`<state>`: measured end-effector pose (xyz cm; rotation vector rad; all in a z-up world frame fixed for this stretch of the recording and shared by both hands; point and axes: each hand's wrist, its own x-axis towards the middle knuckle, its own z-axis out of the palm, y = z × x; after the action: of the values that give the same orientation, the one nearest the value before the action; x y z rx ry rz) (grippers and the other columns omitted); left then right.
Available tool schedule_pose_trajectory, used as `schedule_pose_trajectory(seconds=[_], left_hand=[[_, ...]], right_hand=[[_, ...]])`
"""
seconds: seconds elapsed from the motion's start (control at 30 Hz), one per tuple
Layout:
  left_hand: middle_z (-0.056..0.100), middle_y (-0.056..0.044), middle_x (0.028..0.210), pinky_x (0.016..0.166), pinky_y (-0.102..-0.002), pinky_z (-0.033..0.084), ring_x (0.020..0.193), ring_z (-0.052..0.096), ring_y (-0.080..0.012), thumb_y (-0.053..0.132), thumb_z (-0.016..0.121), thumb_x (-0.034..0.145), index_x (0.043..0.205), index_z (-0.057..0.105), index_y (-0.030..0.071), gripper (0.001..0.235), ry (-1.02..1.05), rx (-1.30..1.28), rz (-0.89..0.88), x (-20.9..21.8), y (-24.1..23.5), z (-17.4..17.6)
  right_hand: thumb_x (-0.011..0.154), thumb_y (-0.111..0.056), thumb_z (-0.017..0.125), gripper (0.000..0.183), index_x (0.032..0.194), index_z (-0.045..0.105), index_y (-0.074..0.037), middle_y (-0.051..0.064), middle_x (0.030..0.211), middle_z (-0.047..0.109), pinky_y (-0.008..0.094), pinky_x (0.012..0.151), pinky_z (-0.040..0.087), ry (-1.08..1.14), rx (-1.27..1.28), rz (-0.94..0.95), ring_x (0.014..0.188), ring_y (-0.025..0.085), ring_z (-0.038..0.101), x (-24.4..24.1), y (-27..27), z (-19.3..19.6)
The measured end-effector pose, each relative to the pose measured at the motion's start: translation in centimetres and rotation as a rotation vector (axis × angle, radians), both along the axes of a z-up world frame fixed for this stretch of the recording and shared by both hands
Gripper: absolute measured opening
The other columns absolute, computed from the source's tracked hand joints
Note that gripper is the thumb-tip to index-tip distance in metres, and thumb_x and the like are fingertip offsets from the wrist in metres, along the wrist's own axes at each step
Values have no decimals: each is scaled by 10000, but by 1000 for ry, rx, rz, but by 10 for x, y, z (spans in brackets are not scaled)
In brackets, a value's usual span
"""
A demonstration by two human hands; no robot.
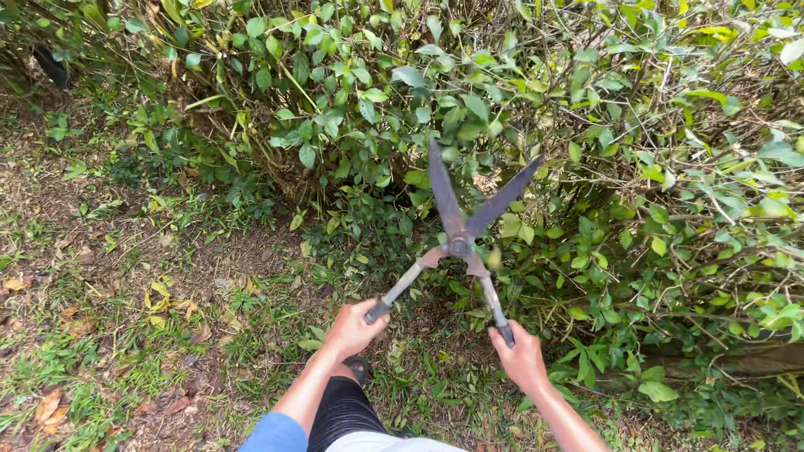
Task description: The person uses long-handled shears to trim the top and sides of a green hedge growing along a paved road.
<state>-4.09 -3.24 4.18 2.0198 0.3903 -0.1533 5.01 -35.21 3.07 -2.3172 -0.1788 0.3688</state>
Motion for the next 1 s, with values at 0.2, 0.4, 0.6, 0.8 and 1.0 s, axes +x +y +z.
schedule_pose_trajectory(seconds=[0.2, 0.4, 0.6, 0.8, 1.0], left_hand=[[647, -99, 645, 543, -358, 459, 616, 620, -226, 410, 724, 732, 878, 698, 84, 358, -273, -49, 142, 45, -44, 2], [604, -5, 548, 499, -271, 434, 523, 545, -123, 316, 671, 749, 732, 668, 154, 164, -292, -256, 169, 23, -46, 16], [657, -116, 625, 523, -338, 452, 580, 594, -229, 266, 690, 718, 773, 678, 90, 185, -322, 7, 72, 27, 9, 16], [582, -32, 543, 498, -294, 437, 535, 550, -151, 277, 633, 769, 717, 640, 132, 154, -434, -186, 359, 79, -34, 60], [610, -123, 576, 522, -336, 446, 558, 566, -211, 274, 676, 762, 767, 658, 47, 227, -400, -104, 343, 43, 8, 39]], right_hand=[[833, -289, 679, 263, 782, 645, -34, 119, 566, 582, 381, 520, 429, -194, 95, -130, 532, 204, 534, -8, 81, 50], [904, -209, 608, 226, 738, 613, -55, 62, 587, 530, 290, 497, 434, -79, 320, -188, 484, 154, 453, -17, 72, 40], [807, -231, 683, 274, 648, 542, -58, 70, 522, 478, 329, 515, 388, -288, 141, 20, 529, 173, 445, 13, 52, 49], [837, -227, 634, 197, 690, 549, -127, -16, 536, 527, 234, 418, 433, -182, 403, -11, 450, 99, 482, 44, 157, 99], [821, -206, 686, 313, 620, 487, -72, 64, 517, 470, 305, 508, 403, -371, 340, 89, 535, 140, 457, 29, 123, 77]])
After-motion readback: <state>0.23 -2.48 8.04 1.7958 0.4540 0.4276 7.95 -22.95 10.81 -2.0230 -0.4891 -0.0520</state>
